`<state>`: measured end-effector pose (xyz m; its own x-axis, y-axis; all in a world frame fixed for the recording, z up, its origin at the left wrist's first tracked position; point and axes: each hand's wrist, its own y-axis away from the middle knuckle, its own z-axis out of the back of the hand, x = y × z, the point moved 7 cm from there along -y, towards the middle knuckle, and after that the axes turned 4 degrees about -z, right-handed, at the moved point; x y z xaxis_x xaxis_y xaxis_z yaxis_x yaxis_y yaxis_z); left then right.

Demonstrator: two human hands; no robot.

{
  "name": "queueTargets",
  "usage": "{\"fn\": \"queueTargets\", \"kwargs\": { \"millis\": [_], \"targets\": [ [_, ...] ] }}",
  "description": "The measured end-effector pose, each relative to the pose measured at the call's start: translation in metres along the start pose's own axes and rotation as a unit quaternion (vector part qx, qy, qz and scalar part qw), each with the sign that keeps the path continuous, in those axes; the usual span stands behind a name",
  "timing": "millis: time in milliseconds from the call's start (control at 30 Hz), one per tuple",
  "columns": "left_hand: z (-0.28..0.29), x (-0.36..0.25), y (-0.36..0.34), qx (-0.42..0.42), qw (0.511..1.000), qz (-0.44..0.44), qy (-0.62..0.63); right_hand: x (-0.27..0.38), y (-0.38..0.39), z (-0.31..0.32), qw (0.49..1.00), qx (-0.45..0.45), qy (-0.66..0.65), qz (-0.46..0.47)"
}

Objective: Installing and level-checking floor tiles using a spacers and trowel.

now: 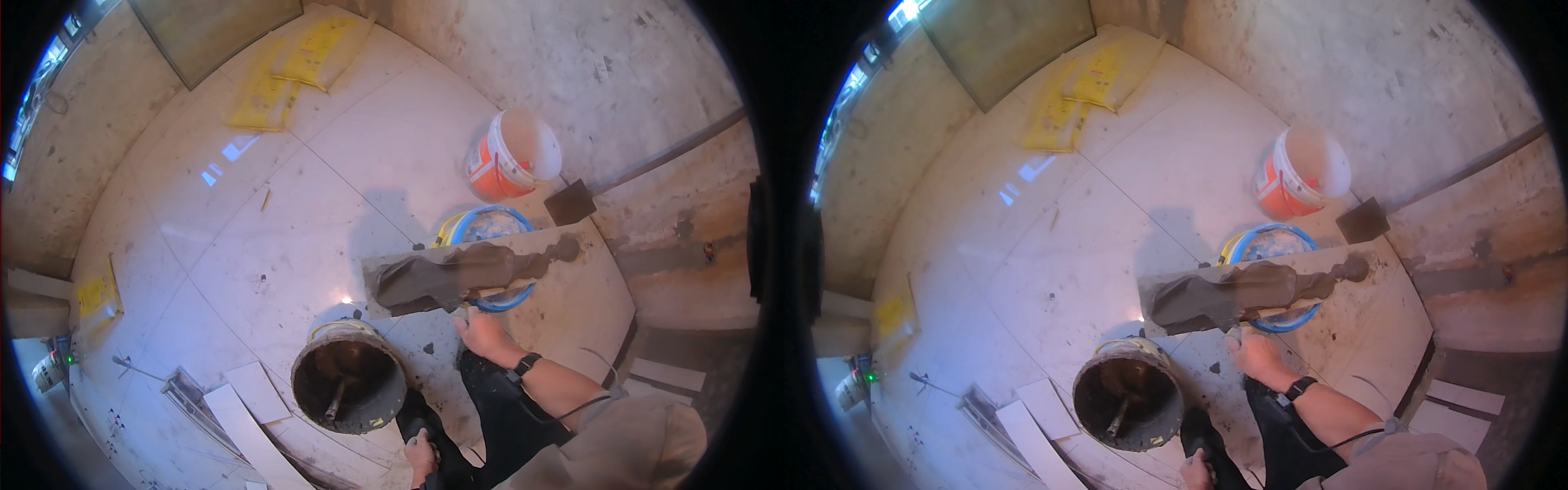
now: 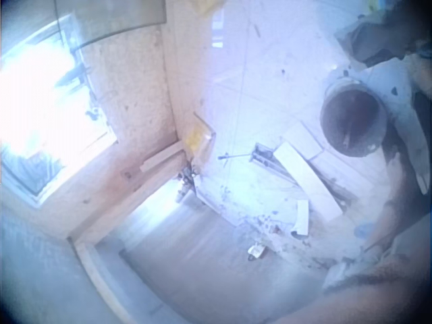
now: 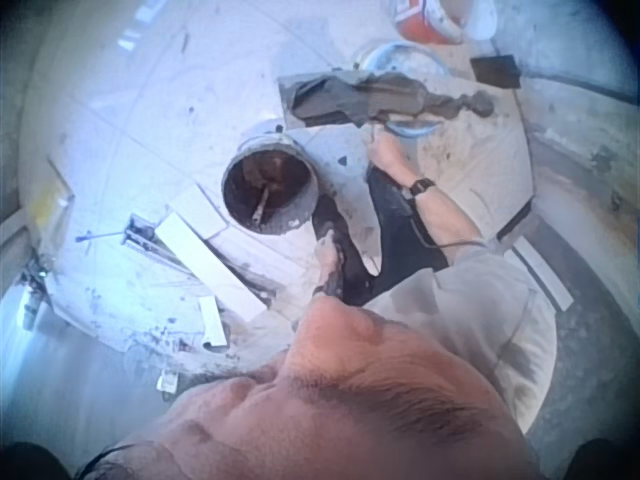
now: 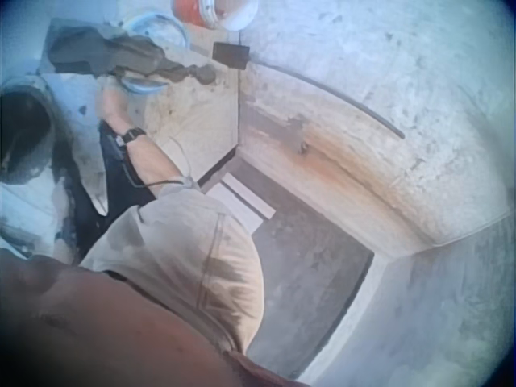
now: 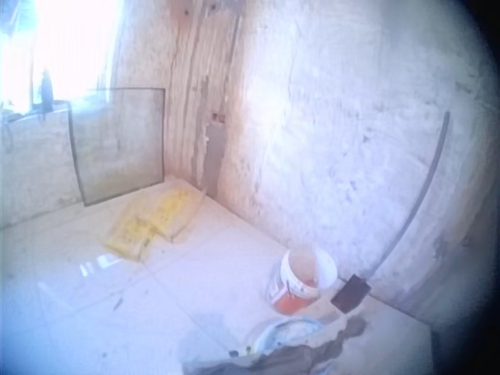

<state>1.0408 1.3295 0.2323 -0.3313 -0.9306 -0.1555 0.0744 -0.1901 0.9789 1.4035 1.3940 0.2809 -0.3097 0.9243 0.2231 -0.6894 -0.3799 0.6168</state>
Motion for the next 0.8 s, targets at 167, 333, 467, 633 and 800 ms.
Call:
{"fn": "queueTargets", "kwargs": {
  "millis": [167,333,467,633,800],
  "targets": [
    [-0.008,0.016,-0.013,0.012,1.0,-0.019,-0.011,-0.013,-0.021,0.011,0.985,0.046,-0.145,0.083],
    [-0.012,0.019,-0.009,0.022,1.0,0.002,0.017,0.006,-0.094,0.018,0.987,0.007,-0.104,0.123],
    [-0.013,0.02,-0.003,0.022,0.999,0.012,0.021,0.008,-0.134,0.043,0.975,-0.127,-0.11,0.149],
    [-0.009,0.011,0.006,-0.005,0.999,0.043,0.029,0.024,-0.093,0.037,0.972,0.119,-0.196,0.047],
    [-0.016,0.016,-0.001,0.018,0.999,0.006,0.037,0.038,-0.092,0.018,0.977,0.046,-0.028,0.207]
  ]
}}
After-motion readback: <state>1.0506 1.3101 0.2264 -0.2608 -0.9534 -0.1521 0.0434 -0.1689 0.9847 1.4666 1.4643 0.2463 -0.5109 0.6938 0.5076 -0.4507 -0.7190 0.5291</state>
